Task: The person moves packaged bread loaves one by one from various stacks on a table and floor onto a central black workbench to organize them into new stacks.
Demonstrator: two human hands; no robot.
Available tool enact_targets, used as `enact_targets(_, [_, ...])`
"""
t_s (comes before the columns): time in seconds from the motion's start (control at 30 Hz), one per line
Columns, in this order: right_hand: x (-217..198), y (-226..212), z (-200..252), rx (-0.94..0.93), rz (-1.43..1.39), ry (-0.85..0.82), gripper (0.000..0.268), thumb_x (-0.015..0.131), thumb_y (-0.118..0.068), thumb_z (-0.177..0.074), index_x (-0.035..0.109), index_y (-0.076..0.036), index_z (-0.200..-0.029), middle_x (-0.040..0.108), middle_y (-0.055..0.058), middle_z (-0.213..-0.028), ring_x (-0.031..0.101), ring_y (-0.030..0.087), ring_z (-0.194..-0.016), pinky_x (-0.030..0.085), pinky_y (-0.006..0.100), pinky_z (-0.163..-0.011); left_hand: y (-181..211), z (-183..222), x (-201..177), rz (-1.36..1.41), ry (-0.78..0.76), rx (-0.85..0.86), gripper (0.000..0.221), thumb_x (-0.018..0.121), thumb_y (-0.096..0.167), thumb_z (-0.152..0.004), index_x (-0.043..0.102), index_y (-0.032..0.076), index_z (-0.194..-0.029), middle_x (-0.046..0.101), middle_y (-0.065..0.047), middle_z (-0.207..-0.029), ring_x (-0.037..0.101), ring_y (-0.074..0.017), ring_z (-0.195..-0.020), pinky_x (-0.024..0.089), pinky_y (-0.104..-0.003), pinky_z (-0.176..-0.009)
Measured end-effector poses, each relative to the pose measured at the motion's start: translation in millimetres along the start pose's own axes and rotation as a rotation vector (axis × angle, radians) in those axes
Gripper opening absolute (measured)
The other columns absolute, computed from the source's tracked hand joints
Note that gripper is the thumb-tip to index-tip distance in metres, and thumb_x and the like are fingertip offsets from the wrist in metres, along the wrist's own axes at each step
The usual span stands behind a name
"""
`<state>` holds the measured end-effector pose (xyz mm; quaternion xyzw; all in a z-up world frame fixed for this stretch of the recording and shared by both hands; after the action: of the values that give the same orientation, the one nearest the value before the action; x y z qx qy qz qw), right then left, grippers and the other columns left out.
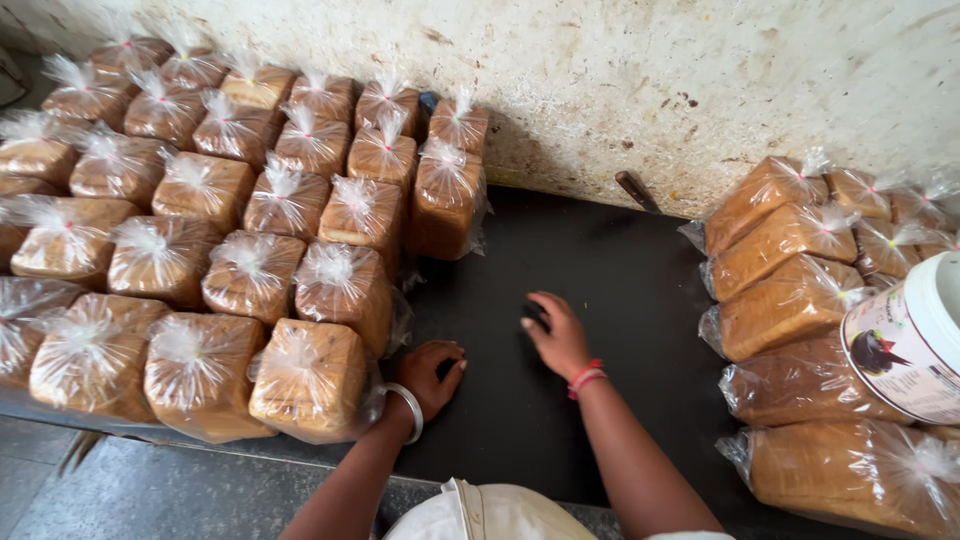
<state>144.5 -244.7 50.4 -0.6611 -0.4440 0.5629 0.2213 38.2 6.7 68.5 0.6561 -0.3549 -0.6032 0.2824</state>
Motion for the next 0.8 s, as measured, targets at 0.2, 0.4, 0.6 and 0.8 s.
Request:
enact_targets(0.2, [-90.6, 12.4, 51.4, 0.064, 0.297, 0.174, 0.04, 0.075, -0.014, -0.088, 0.066, -0.01, -0.127, 0.064, 0.013, -0.129, 0.062, 0.03, -0.121, 0.052, 0.04, -0.101, 6.1, 0.7, -1.8, -0.004, -0.001, -0.011, 0.021, 0.069, 0.022, -0.091, 0.074, 0.008, -0.104, 0.071, -0.013, -0.125, 0.064, -0.0325, -0.122, 0.049, -0.041, -0.105])
enact_targets(0.4, [-134.9, 7.1, 161.1, 0.091, 0.532, 0.358, 0.033, 0.074, -0.016, -0.087, 0.067, -0.012, -0.119, 0.064, 0.012, -0.126, 0.058, 0.033, -0.121, 0.047, 0.043, -0.104, 4.3, 2.5, 3.2, -0.005, 0.03, 0.083, 0.019, 0.069, 0.02, -0.089, 0.075, 0.006, -0.1, 0.072, -0.013, -0.122, 0.062, -0.0335, -0.125, 0.048, -0.043, -0.106])
enact_targets(0.6, [-171.7, 31.4, 274.0, 0.346, 0.486, 0.971, 0.062, 0.084, -0.024, -0.095, 0.039, -0.001, -0.13, 0.042, 0.017, -0.131, 0.049, 0.028, -0.114, 0.043, 0.039, -0.098, 5.1, 2.4, 4.2, -0.055, -0.044, 0.087, 0.017, 0.069, 0.019, -0.089, 0.075, 0.005, -0.097, 0.069, -0.012, -0.123, 0.058, -0.033, -0.126, 0.045, -0.044, -0.107])
enact_targets(0.8, [-214.6, 52.8, 305.9, 0.359, 0.613, 1.146, 0.094, 0.094, -0.018, -0.092, 0.02, -0.001, -0.147, 0.032, 0.021, -0.141, 0.037, 0.029, -0.131, 0.035, 0.044, -0.119, 8.4, 3.9, 4.1, -0.078, -0.051, 0.107, 0.015, 0.069, 0.019, -0.089, 0.074, 0.006, -0.096, 0.068, -0.012, -0.124, 0.057, -0.0334, -0.128, 0.044, -0.045, -0.108])
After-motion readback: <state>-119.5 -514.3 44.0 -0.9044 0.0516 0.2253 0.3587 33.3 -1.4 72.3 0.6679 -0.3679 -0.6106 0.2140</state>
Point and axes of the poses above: each hand's wrist, its own z-axis away from the middle knuckle, its own x-axis out of the palm, y = z × x, the point moved 4 cm from there along -z, towards the middle knuckle
